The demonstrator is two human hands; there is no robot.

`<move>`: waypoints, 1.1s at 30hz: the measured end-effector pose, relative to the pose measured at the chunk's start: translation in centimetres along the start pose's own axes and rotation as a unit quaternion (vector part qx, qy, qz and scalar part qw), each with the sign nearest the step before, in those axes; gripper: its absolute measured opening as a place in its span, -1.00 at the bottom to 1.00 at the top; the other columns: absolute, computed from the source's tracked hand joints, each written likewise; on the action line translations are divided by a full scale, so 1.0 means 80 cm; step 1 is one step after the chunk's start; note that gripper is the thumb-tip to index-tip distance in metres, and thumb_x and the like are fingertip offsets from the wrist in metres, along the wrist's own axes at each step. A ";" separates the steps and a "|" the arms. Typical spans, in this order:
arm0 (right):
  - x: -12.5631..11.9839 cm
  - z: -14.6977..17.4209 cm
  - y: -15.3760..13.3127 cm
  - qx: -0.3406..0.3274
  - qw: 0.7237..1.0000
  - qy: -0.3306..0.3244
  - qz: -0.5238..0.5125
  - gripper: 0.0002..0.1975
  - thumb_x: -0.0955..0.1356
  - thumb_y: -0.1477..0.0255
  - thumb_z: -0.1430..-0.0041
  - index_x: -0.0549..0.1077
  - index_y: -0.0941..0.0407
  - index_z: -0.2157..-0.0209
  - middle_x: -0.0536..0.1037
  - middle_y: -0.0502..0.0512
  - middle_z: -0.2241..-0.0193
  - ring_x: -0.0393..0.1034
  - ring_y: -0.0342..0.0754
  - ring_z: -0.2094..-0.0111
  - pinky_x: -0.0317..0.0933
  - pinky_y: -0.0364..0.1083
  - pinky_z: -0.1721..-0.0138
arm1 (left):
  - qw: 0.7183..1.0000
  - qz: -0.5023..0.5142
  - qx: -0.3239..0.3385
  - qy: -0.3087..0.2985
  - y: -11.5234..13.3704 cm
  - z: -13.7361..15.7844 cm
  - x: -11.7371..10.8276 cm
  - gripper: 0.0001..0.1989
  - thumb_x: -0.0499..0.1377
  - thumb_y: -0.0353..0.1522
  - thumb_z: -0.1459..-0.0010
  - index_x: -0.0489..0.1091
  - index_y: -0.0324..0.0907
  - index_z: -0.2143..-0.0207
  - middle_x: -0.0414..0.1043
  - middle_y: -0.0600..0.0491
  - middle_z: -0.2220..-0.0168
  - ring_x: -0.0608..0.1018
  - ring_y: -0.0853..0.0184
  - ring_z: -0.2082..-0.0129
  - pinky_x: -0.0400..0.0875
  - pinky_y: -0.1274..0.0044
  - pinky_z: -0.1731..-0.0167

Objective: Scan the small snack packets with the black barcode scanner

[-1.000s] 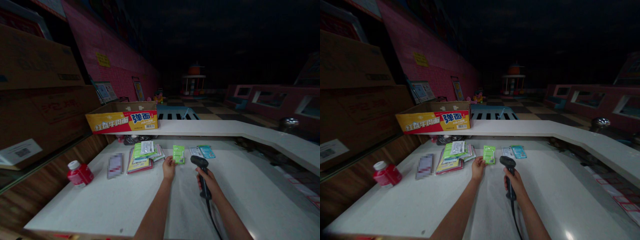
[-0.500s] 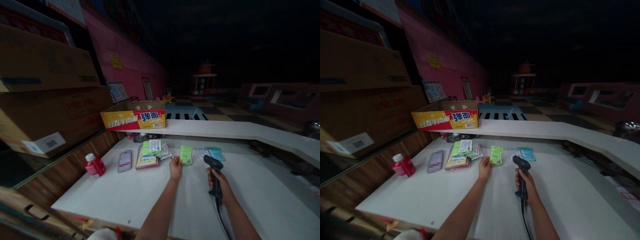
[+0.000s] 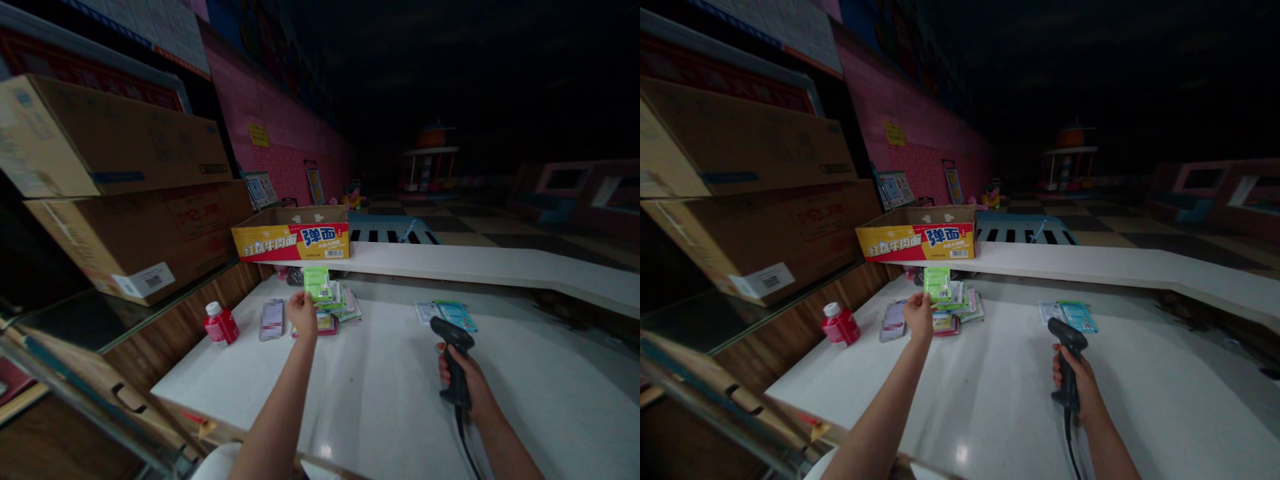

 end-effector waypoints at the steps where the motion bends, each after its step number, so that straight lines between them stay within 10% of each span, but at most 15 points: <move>1: 0.001 0.001 -0.001 -0.002 1.000 0.006 -0.002 -0.47 0.60 0.11 0.17 0.48 0.13 0.25 0.39 -0.06 0.61 0.24 -0.16 0.66 0.15 -0.20 0.69 | 1.000 -0.021 -0.009 0.001 0.002 -0.014 -0.003 -0.69 0.17 -0.16 0.00 0.45 -0.24 0.35 0.51 0.02 0.47 0.55 0.32 0.55 0.50 0.49 0.53; 15: 0.000 0.001 0.001 -0.014 1.000 0.017 -0.003 -0.48 0.60 0.10 0.19 0.50 0.13 0.27 0.39 -0.06 0.62 0.22 -0.16 0.67 0.13 -0.19 0.71 | 0.917 -0.389 0.086 -0.025 0.006 -0.032 -0.024 -0.74 0.19 -0.18 -0.12 0.53 -0.17 0.33 0.60 -0.11 0.30 0.60 0.08 0.25 0.41 0.35 0.20; 23: -0.002 0.000 0.001 -0.013 1.000 0.021 0.003 -0.42 0.61 0.07 0.22 0.49 0.15 0.25 0.40 -0.05 0.61 0.23 -0.18 0.66 0.13 -0.21 0.69 | 0.895 -0.328 0.262 -0.150 0.000 -0.009 -0.013 -0.67 0.29 -0.16 -0.10 0.58 -0.13 0.13 0.52 -0.13 0.06 0.53 0.09 0.00 0.38 0.30 -0.08; 33: 0.003 0.002 -0.002 -0.009 1.000 0.016 -0.006 -0.41 0.62 0.09 0.24 0.48 0.15 0.26 0.39 -0.06 0.62 0.23 -0.18 0.66 0.13 -0.21 0.70 | 0.886 -0.349 0.249 -0.175 -0.007 -0.013 -0.003 -0.63 0.33 -0.21 -0.08 0.55 -0.16 0.07 0.46 -0.18 -0.04 0.50 0.02 -0.08 0.37 0.23 -0.14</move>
Point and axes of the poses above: each hand's wrist, its own z-axis away from the middle knuckle, its own x-axis out of the palm, y = z × x, the point moved 5 cm from there along -z, towards the middle knuckle
